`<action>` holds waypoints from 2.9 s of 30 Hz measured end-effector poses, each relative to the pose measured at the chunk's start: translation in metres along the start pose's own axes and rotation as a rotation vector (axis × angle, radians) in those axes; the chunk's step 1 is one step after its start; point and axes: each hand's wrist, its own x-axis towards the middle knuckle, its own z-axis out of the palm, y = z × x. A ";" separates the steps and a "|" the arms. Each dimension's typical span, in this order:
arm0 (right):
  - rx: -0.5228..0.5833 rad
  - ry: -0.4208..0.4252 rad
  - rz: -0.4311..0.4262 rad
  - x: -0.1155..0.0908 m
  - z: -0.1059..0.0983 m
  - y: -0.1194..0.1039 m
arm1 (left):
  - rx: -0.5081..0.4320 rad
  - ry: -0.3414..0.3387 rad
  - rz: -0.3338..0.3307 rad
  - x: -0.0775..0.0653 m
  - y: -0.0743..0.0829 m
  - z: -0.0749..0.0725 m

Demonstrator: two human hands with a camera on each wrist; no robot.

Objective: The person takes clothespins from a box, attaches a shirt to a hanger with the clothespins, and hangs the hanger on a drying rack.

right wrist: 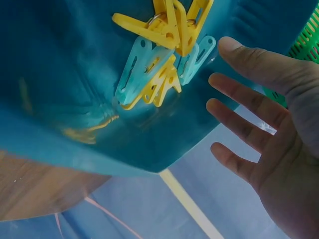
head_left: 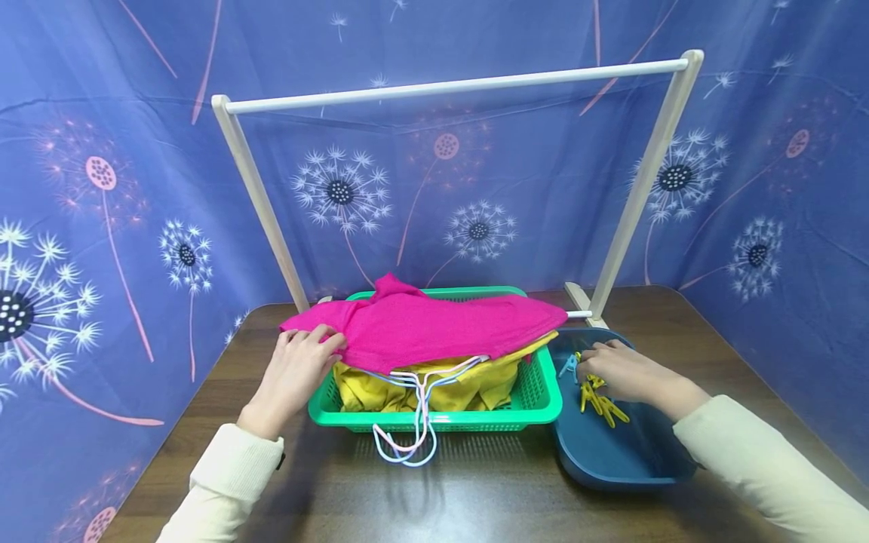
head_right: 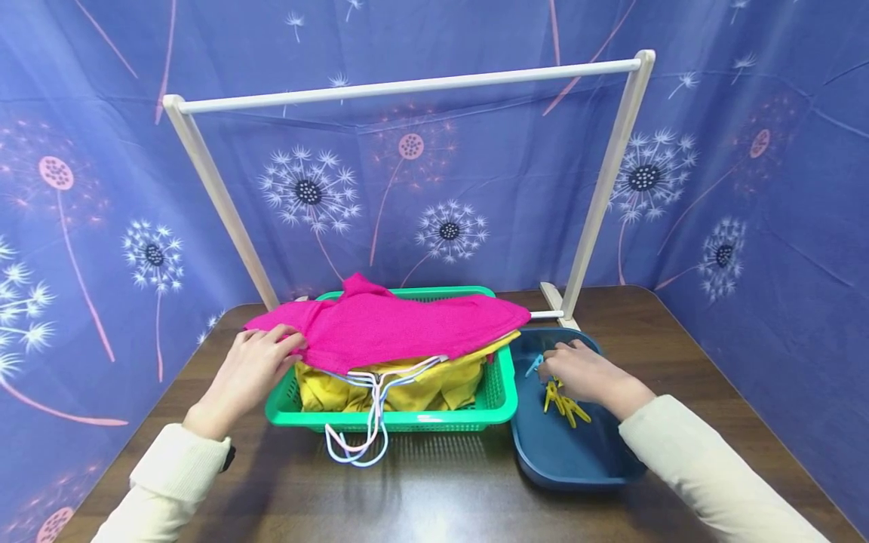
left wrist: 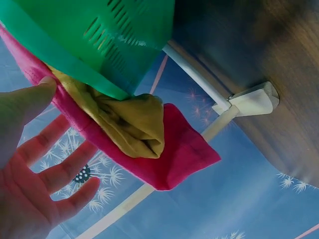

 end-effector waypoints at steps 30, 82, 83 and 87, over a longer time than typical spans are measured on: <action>-0.023 -0.073 -0.013 0.012 0.013 -0.012 | -0.024 0.118 -0.093 0.007 0.000 -0.004; 0.049 -0.176 0.105 0.016 0.023 -0.019 | -0.052 0.245 -0.192 0.023 0.002 -0.001; 0.046 -0.182 0.104 0.016 0.023 -0.019 | -0.053 0.245 -0.195 0.023 0.002 0.000; 0.029 -0.176 0.085 0.017 0.024 -0.019 | -0.058 0.249 -0.206 0.024 0.002 0.000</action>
